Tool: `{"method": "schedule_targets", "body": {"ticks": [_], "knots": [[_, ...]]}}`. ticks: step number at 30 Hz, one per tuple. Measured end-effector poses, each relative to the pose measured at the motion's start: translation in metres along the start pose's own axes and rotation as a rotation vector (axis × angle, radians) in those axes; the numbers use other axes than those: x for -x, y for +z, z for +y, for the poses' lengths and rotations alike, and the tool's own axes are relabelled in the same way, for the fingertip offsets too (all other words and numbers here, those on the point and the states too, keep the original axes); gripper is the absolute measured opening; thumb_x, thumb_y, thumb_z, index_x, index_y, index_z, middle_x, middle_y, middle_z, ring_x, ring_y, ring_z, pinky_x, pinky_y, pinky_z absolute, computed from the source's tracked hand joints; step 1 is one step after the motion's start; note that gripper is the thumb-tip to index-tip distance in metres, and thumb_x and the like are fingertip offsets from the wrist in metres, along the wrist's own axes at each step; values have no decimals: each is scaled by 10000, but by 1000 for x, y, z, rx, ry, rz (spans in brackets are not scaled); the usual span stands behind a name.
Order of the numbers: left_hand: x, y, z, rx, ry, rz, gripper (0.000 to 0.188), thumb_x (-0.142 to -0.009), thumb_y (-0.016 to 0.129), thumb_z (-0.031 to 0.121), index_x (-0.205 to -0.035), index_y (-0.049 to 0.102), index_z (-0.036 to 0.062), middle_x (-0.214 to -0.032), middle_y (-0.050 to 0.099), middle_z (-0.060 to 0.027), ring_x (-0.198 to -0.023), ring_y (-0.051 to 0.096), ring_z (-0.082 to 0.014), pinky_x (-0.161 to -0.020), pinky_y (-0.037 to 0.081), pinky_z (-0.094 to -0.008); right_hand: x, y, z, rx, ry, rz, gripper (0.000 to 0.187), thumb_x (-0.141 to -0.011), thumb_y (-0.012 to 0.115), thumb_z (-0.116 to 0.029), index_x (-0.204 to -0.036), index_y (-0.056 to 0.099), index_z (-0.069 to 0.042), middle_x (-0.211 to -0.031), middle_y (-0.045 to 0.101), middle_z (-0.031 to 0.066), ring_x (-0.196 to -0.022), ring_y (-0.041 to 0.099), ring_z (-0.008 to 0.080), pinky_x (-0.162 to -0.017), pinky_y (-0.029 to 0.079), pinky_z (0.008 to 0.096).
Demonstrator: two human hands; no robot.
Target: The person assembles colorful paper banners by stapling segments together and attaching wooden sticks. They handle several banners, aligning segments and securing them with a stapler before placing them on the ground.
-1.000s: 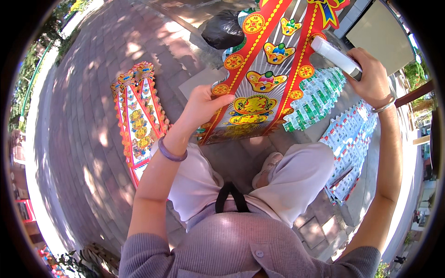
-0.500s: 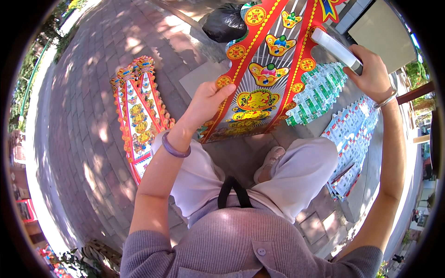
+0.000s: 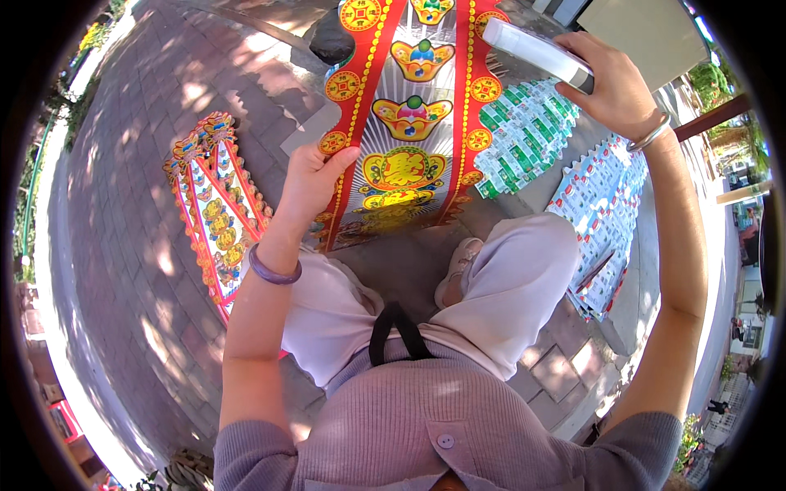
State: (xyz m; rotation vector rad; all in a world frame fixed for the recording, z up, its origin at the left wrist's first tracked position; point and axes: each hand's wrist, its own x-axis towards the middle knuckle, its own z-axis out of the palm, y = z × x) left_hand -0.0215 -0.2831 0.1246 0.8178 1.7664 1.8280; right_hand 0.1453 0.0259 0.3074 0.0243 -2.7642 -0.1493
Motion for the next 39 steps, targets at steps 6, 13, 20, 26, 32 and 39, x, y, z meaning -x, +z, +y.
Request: {"method": "schedule_targets", "body": {"ticks": [6, 13, 20, 26, 32, 39], "knots": [[-10, -40, 22, 117, -48, 36, 132, -878, 634, 136, -948, 649, 24, -781, 631, 25, -647, 540, -29, -579, 426, -196, 27, 21, 4, -49, 4, -47, 495, -665, 716, -100, -1131, 559, -41, -1056, 602, 139, -961, 600, 319, -846, 495, 375], [-14, -56, 27, 226, -7, 27, 158, -863, 645, 112, -999, 652, 32, -885, 668, 3, -748, 597, -56, -669, 470, -218, 55, 77, -2, -156, -166, -135, 433, -627, 675, -60, -1045, 565, -69, -940, 593, 102, -900, 578, 319, -775, 486, 389], [-43, -67, 59, 186, 149, 48, 161, -853, 657, 108, -999, 653, 41, -888, 667, 4, -763, 610, -64, -679, 479, -226, 45, 77, 10, -130, -144, -70, 482, -615, 685, -55, -1075, 544, -71, -980, 585, 87, -946, 566, 304, -803, 486, 386], [-88, -66, 126, 141, 350, 48, 150, -861, 642, 86, -1005, 651, 45, -891, 665, -2, -758, 607, -61, -680, 473, -211, 32, 37, 30, -64, 15, 64, 510, -595, 663, -9, -1087, 537, -63, -982, 584, 87, -952, 578, 297, -801, 501, 379], [-102, -56, 176, 43, 493, -32, 143, -867, 636, 92, -1001, 654, 44, -897, 667, 6, -759, 609, -56, -676, 475, -201, 32, -6, 39, -10, -46, 139, 468, -596, 650, -18, -1053, 549, -49, -952, 583, 103, -913, 583, 308, -777, 498, 386], [-97, -55, 207, 57, 457, -79, 143, -873, 626, 94, -1010, 643, 57, -921, 668, -7, -788, 620, -75, -697, 488, -218, 23, -44, 30, 38, -189, 149, 469, -608, 675, -73, -1059, 548, -47, -957, 572, 121, -925, 565, 326, -782, 489, 398]]}}
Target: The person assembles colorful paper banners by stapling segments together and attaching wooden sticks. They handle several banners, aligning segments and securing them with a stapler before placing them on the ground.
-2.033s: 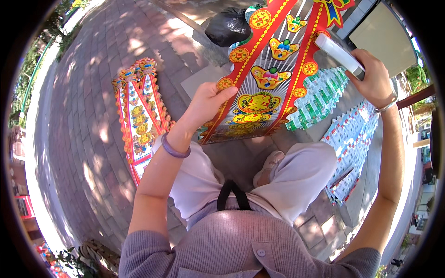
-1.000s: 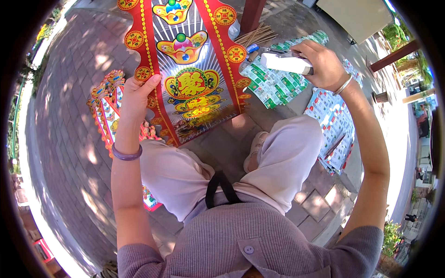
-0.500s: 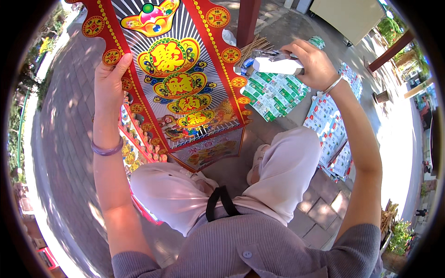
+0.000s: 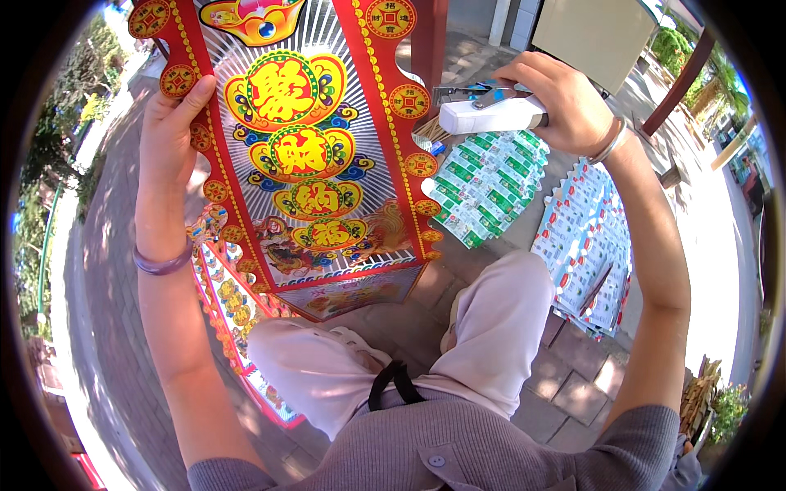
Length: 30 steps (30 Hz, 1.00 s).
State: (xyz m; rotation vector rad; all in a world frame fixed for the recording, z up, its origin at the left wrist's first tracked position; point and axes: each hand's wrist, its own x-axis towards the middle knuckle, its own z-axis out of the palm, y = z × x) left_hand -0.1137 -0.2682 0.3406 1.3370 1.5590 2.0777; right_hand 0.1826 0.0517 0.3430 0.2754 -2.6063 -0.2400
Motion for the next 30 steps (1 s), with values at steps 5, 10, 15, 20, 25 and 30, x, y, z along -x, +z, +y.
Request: {"method": "schedule_targets", "body": {"ticks": [5, 10, 15, 20, 25, 30], "knots": [[2, -1, 11, 52, 7, -5, 148, -871, 627, 90, -1016, 649, 68, -922, 674, -8, -794, 630, -78, -699, 506, -227, 2, -8, -4, 59, -29, -42, 473, -617, 688, -93, -1067, 548, -56, -965, 571, 114, -941, 560, 319, -799, 487, 398], [0, 0, 19, 91, 47, -44, 165, -883, 605, 79, -1045, 636, 65, -948, 673, -15, -816, 632, -88, -725, 506, -231, 3, 1, -6, -43, -66, -85, 443, -612, 684, -69, -1037, 561, -54, -953, 576, 111, -938, 561, 318, -806, 482, 405], [-2, -3, 19, 33, 17, -4, 149, -875, 622, 96, -1019, 648, 65, -937, 675, -10, -809, 630, -82, -712, 500, -225, 5, 5, -12, -141, -145, -70, 403, -619, 673, -54, -1008, 569, -53, -919, 583, 105, -904, 569, 320, -777, 475, 409], [-4, -4, 14, -12, 10, 29, 137, -871, 632, 106, -999, 655, 63, -922, 677, -7, -788, 631, -80, -691, 500, -223, 10, 4, -17, -198, -151, -80, 392, -624, 670, -59, -1002, 566, -49, -906, 583, 105, -888, 572, 319, -754, 472, 411], [-6, -4, 13, -17, 9, 10, 145, -871, 632, 107, -1005, 652, 56, -922, 677, -10, -782, 631, -81, -684, 499, -217, 11, 8, -23, -154, -154, -49, 395, -624, 674, -70, -1003, 566, -46, -905, 586, 103, -882, 574, 321, -757, 481, 404], [-7, -2, 12, -22, 73, -34, 161, -874, 626, 101, -1023, 643, 45, -934, 676, -14, -800, 629, -79, -694, 497, -215, 14, 7, -32, -113, -100, -51, 415, -623, 686, -89, -1019, 571, -50, -904, 590, 100, -887, 580, 317, -766, 489, 396]]}}
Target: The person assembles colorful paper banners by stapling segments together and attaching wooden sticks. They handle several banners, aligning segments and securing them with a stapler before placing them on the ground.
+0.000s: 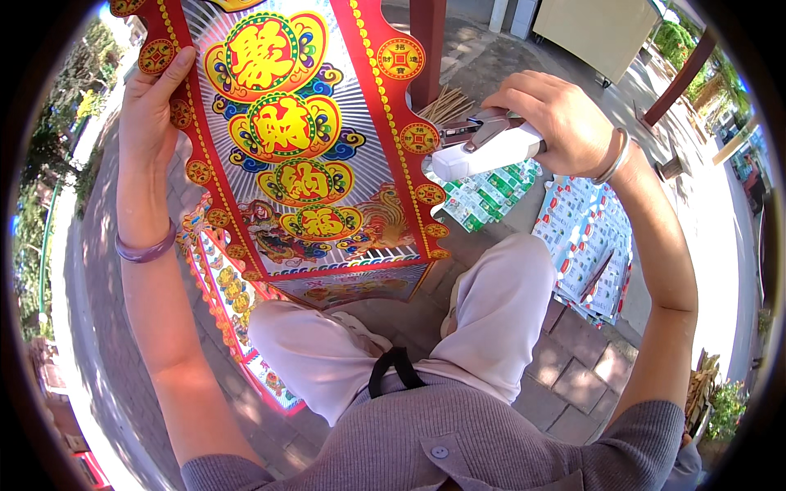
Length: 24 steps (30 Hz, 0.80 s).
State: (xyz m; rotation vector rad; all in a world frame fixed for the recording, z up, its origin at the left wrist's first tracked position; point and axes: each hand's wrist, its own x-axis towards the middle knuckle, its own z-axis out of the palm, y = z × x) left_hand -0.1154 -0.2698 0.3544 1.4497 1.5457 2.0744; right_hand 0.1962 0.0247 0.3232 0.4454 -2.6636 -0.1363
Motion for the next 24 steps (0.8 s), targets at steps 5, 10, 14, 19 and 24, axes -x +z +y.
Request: {"method": "schedule_targets", "body": {"ticks": [5, 10, 14, 19, 24], "knots": [[1, 0, 1, -5, -19, -1, 175, -886, 601, 75, -1055, 631, 40, -976, 668, -26, -851, 624, -92, -743, 490, -223, 2, -2, -10, -17, 85, -5, 412, -632, 692, -118, -1023, 580, -56, -901, 598, 93, -887, 585, 308, -768, 491, 391], [2, 1, 4, -40, -53, 7, 185, -887, 598, 68, -1068, 626, 37, -980, 666, -25, -854, 622, -89, -755, 483, -216, 2, -3, -17, -4, 119, 2, 420, -634, 690, -127, -1037, 591, -62, -909, 605, 95, -894, 588, 304, -780, 489, 388], [3, 4, 5, -48, -46, -11, 191, -884, 606, 75, -1069, 628, 36, -977, 666, -19, -848, 621, -82, -749, 483, -212, 2, -1, -20, 38, 129, 12, 420, -631, 686, -121, -1036, 594, -59, -915, 609, 102, -898, 588, 306, -794, 489, 387], [4, 6, 5, -56, -46, -6, 195, -882, 609, 76, -1072, 628, 35, -980, 665, -18, -850, 620, -79, -748, 484, -209, 2, -4, -20, 23, 174, -20, 417, -620, 681, -107, -1024, 595, -49, -937, 612, 115, -911, 586, 310, -798, 490, 390], [0, 10, 4, -74, -42, -12, 198, -884, 606, 76, -1076, 625, 33, -995, 662, -23, -857, 620, -80, -754, 484, -210, -3, -1, -20, 14, 170, -31, 442, -596, 677, -79, -1029, 593, -47, -920, 610, 113, -905, 588, 315, -786, 495, 396]]}}
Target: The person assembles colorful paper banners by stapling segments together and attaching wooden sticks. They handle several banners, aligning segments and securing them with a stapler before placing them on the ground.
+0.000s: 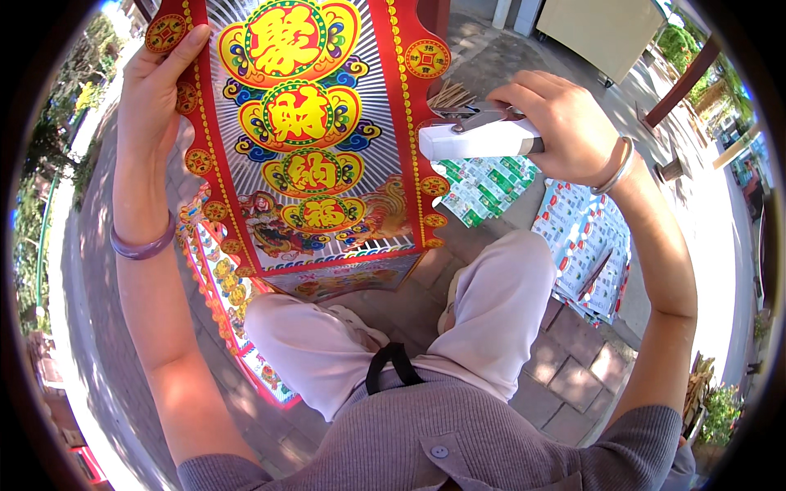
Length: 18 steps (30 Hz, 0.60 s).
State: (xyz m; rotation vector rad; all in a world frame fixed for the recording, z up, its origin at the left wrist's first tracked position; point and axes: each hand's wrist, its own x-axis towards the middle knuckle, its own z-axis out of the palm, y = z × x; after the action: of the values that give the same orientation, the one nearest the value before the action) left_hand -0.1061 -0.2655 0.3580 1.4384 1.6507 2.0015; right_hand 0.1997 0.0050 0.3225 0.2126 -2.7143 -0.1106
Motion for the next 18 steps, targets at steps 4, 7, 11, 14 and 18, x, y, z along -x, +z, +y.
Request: {"method": "schedule_targets", "body": {"ticks": [4, 7, 11, 14, 18], "knots": [[-1, 5, 0, 18, 30, 14, 192, -866, 637, 101, -1046, 644, 32, -942, 674, -23, -799, 633, -79, -704, 505, -211, -3, 6, -2, -12, -20, 12, 454, -581, 670, -58, -1029, 593, -53, -894, 606, 108, -886, 591, 313, -780, 496, 402], [-2, 5, 1, 29, 19, -4, 193, -868, 635, 102, -1047, 644, 32, -947, 675, -26, -801, 636, -82, -709, 505, -213, -4, 8, -2, -18, -30, 3, 424, -601, 676, -67, -1011, 579, -24, -898, 601, 125, -871, 595, 318, -768, 490, 393], [-3, 2, 0, 37, 24, 1, 192, -870, 632, 107, -1047, 645, 33, -947, 677, -29, -800, 638, -85, -710, 506, -216, -5, 9, 0, -8, -12, -13, 398, -604, 678, -69, -984, 572, -12, -883, 594, 128, -849, 593, 321, -751, 484, 386], [-3, 0, 1, 49, -5, -20, 183, -882, 610, 88, -1056, 639, 39, -967, 672, -25, -834, 628, -84, -735, 493, -213, -5, 12, 0, 6, 14, 8, 429, -573, 631, -28, -999, 600, -60, -834, 605, 108, -848, 600, 301, -761, 497, 393], [-5, 0, 1, 57, -30, -44, 182, -886, 602, 79, -1060, 639, 43, -979, 669, -20, -849, 622, -79, -743, 484, -209, -3, 21, -1, 67, 57, 2, 407, -581, 624, -37, -987, 601, -58, -815, 601, 103, -818, 605, 300, -734, 499, 394]]}}
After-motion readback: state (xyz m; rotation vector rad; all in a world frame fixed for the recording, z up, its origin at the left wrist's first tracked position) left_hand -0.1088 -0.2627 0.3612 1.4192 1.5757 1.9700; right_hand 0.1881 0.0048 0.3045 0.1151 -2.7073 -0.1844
